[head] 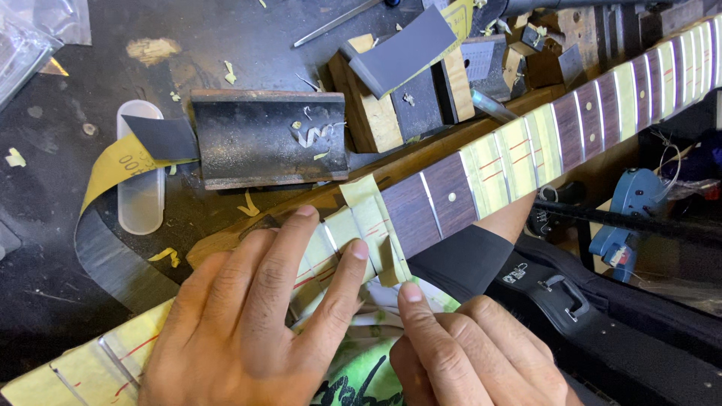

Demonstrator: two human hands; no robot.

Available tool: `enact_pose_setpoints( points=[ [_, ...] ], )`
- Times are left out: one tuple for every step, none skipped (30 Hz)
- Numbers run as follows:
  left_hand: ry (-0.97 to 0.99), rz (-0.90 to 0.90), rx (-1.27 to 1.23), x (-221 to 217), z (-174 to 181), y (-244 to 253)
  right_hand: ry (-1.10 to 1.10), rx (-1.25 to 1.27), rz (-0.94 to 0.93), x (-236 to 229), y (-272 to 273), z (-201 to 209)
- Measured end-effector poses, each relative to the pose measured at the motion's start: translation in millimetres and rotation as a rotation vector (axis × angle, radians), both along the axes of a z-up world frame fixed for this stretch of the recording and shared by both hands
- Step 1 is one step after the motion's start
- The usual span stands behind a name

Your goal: The person removes strips of masking tape from the fretboard of a guitar neck. They peel the tape off section by section, revealing the wood underneath, and discard the removed pieces.

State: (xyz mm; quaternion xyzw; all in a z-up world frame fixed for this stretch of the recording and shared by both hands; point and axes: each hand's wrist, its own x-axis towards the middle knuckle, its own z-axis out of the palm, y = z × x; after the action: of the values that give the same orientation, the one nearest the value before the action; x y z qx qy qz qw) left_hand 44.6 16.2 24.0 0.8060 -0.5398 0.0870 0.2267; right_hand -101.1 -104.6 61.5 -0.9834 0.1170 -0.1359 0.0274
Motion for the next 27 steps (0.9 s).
enact_pose_setpoints(
  points=[
    [0.0, -0.004, 0.0, 0.0, 0.4, 0.1, 0.0, 0.0, -0.004, -1.3, 1.3, -1.3],
    [-0.011, -0.005, 0.01, 0.2, 0.9, 0.1, -0.019, 0.003, -0.011, -2.4, 2.4, -2.6],
    [-0.022, -0.005, 0.02, 0.3, 1.5, 0.1, -0.038, 0.006, -0.019, -3.6, 3.6, -3.8],
    [-0.024, -0.009, 0.02, 0.0, 0.4, 0.1, -0.039, 0.006, -0.022, -5.2, 5.3, -3.3],
    [-0.035, -0.005, 0.014, -0.3, -0.6, 0.1, -0.03, 0.004, -0.047, -6.9, 7.1, -2.8],
    [-0.048, 0.0, 0.008, -0.5, -1.6, 0.0, -0.021, 0.002, -0.072, -8.3, 8.8, -2.3],
    [-0.05, -0.003, 0.008, 0.1, -1.8, -0.4, -0.023, 0.003, -0.075, -8.5, 9.7, -1.7],
    [-0.058, -0.009, -0.005, 0.5, -1.9, -0.7, -0.023, 0.02, -0.083, -8.8, 10.7, -1.1],
    [-0.065, -0.015, -0.018, 0.9, -1.9, -1.0, -0.023, 0.038, -0.092, -9.1, 11.8, -0.5],
    [-0.068, -0.016, -0.019, 1.4, -1.8, -0.9, -0.026, 0.037, -0.093, -13.2, 11.8, -3.1],
    [-0.068, -0.029, -0.016, 1.9, -1.6, -0.7, -0.037, 0.019, -0.094, -17.2, 11.9, -5.6],
    [-0.069, -0.04, -0.012, 2.2, -1.1, -0.4, -0.049, 0.003, -0.093, -21.2, 11.8, -8.0],
    [-0.072, -0.041, -0.011, 2.2, -0.8, -0.1, -0.051, 0.004, -0.094, -19.3, 12.9, -5.8],
    [-0.064, -0.051, -0.011, 2.1, -0.9, 0.5, -0.051, 0.034, -0.113, -17.6, 14.3, -3.9],
    [-0.055, -0.061, -0.01, 1.9, -0.9, 1.1, -0.051, 0.064, -0.132, -16.0, 15.8, -1.9],
    [-0.059, -0.062, -0.01, 1.1, -1.4, 1.9, -0.054, 0.064, -0.132, -18.8, 15.1, -2.1],
    [-0.052, -0.059, -0.001, 0.4, -1.8, 2.6, -0.048, 0.076, -0.127, -21.4, 14.3, -2.2],
    [-0.044, -0.056, 0.009, -0.3, -2.1, 3.3, -0.041, 0.088, -0.122, -24.0, 13.3, -2.2],
    [-0.047, -0.057, 0.009, -0.5, -2.7, 4.2, -0.044, 0.088, -0.122, -29.5, 8.5, -6.4],
    [-0.044, -0.058, 0.016, -0.9, -3.6, 5.2, 0.028, 0.232, -0.034, -35.1, 3.4, -10.9],
    [-0.042, -0.06, 0.022, -1.3, -4.7, 6.0, 0.102, 0.376, 0.055, -40.6, -1.8, -15.6],
    [-0.044, -0.057, 0.024, -1.8, -4.3, 6.2, 0.1, 0.377, 0.058, -46.6, -4.1, -18.0],
    [-0.033, -0.049, 0.035, -2.3, -4.0, 6.4, 0.096, 0.406, 0.027, -52.7, -6.4, -20.5],
    [-0.022, -0.036, 0.052, -3.5, -3.2, 7.5, 0.092, 0.439, -0.001, -59.0, -8.7, -23.4],
    [-0.025, -0.03, 0.059, -4.6, -3.1, 7.6, 0.091, 0.445, 0.006, -56.1, -7.9, -19.3],
    [-0.019, -0.023, 0.06, -4.8, -2.3, 7.2, 0.053, 0.434, -0.082, -53.3, -6.6, -15.3],
    [-0.013, -0.016, 0.061, -5.3, -1.1, 6.6, 0.016, 0.423, -0.171, -50.7, -5.6, -10.9]
  ],
)
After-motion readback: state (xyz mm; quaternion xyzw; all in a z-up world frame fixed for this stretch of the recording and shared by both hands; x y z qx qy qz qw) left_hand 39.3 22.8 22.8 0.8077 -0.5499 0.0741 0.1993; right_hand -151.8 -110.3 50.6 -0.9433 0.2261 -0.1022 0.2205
